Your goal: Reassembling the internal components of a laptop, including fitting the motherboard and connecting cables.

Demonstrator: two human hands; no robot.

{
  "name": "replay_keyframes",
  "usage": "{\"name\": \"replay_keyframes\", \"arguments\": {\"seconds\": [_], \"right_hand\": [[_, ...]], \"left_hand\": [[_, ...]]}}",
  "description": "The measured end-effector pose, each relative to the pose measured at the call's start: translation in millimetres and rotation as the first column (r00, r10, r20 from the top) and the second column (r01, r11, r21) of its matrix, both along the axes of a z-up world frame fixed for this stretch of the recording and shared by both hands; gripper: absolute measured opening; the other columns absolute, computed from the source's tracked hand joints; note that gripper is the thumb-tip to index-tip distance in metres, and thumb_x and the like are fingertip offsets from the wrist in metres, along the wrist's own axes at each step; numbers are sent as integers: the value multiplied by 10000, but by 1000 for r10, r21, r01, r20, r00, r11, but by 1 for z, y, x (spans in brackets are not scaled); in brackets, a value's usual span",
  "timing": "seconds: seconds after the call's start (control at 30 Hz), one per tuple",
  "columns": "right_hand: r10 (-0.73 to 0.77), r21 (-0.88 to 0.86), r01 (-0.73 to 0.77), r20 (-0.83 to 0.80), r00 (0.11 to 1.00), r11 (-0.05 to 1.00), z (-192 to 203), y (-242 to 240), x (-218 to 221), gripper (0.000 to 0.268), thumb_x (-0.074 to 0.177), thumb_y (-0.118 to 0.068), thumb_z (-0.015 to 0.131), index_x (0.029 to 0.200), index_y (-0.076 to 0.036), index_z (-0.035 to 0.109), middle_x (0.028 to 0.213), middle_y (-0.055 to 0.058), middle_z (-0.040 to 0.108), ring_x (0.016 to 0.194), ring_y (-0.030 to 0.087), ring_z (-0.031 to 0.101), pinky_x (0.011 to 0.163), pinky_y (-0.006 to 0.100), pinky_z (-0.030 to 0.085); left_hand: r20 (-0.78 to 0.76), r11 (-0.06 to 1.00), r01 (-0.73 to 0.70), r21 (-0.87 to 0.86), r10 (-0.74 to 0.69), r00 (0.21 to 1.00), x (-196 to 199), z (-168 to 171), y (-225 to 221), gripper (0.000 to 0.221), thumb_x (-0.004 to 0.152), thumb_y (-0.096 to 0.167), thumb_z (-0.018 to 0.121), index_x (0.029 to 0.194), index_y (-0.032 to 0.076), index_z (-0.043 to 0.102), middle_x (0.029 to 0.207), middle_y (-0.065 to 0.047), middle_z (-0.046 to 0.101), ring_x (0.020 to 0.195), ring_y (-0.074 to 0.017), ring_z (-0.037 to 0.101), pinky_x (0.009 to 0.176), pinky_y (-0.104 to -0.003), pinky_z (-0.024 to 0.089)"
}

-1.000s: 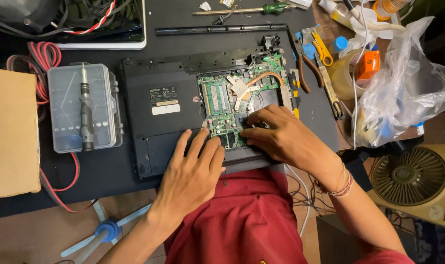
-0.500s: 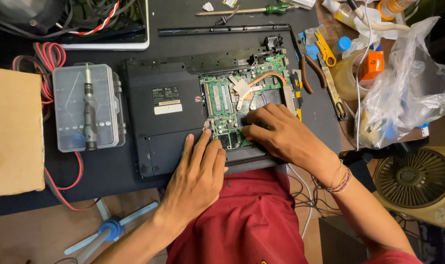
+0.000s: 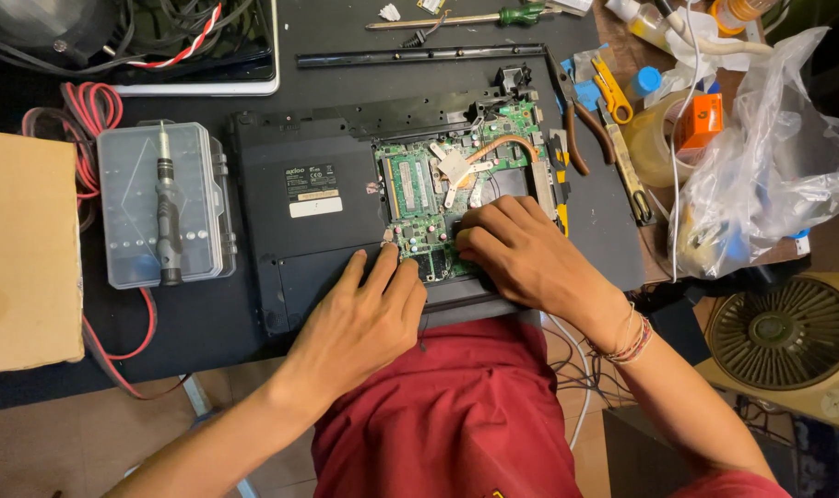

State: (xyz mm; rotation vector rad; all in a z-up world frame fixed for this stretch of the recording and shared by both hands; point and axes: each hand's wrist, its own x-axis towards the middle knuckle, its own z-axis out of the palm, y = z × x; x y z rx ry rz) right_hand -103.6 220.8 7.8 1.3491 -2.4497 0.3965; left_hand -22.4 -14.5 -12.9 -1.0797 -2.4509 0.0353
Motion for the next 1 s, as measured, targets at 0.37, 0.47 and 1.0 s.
{"name": "replay_keyframes", "arguments": {"seconds": [0.37,0.47,1.0], "right_hand": [[23,-89,-20,26,999,996,-4,5,3,104,1026,-230,638,989,-138,669,1004,47,624,884,268,587,840,395,476],[61,-102,-56,55,997,993,-2,9,3,147,1040,-260,597,993,-162,697,1050,46,631,912,272,578,861,408,464],[43,26,-45,82,996,999,4,3,2,118,1018,-220,644,931,-143,628,1033,34,636,915,259,593,855,401,486]], "left_hand": [[-39,982,74,-176,-82,996,-19,7,4,166,840,105,498,840,36,649,857,-163,562,1002,-396,612,763,-495,546],[-19,982,92,-165,-97,995,-25,20,5,223,757,185,557,900,54,667,960,-149,555,1034,-375,574,828,-486,516],[14,992,61,-107,-60,998,-23,2,2,333,692,263,564,938,70,676,1062,-125,543,1060,-362,579,945,-539,528]]}}
